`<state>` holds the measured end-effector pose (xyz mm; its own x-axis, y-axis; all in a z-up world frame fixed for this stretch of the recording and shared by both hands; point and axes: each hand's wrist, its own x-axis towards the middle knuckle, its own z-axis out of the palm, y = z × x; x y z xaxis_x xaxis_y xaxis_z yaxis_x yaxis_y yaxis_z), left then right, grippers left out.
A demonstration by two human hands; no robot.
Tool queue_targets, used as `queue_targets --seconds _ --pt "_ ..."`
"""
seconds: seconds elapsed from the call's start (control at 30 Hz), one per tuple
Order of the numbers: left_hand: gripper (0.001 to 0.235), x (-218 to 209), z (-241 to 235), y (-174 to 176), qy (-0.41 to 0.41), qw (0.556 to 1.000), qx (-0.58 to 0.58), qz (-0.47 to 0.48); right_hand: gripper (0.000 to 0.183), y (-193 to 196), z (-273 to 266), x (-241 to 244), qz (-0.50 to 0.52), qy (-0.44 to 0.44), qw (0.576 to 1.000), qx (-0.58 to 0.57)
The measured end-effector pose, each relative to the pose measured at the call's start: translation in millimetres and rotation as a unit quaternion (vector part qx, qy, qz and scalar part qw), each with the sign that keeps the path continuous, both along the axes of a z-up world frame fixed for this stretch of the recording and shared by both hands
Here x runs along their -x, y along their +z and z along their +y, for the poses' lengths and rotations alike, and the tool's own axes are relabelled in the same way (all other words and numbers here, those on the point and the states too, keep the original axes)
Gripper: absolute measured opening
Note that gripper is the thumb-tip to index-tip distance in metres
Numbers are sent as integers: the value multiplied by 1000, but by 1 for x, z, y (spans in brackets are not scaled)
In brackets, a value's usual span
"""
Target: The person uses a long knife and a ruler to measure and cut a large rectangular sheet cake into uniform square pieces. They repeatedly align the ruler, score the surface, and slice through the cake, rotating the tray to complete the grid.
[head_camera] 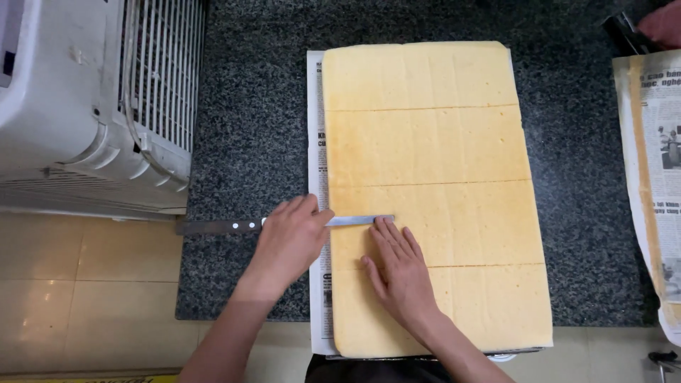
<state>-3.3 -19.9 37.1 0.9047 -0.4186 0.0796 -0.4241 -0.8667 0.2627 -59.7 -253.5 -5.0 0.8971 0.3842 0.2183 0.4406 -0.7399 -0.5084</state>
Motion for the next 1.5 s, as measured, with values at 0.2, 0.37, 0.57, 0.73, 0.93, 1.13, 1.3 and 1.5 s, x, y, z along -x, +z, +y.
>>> queue_targets --seconds 0.2,0.37,0.57,0.73,0.93,1.13,1.3,1.5 --pt "18 -1 -37 48 -51 982 -161 -82 50 3 -11 -2 43 5 998 -43" --pt "5 11 -33 47 -29 998 -41 -28 58 27 -41 9 26 31 998 -43" --pt "21 8 -83 -16 -10 987 158 20 55 9 -101 12 -34 -15 998 59" --pt "12 3 -99 -33 8 986 166 7 55 4 -112 4 -41 -29 996 80" --pt "17 0 -100 -34 30 984 166 58 53 -5 -110 2 -43 -41 997 51" --pt "15 -4 -107 -23 30 988 132 71 52 -2 -110 -1 -39 -44 997 50" --pt "12 -11 -134 10 -33 994 -70 -76 49 8 -113 -4 25 -63 998 -17" --pt "16 -11 -152 71 -59 994 -95 -20 55 37 -125 2 44 -42 997 -56"
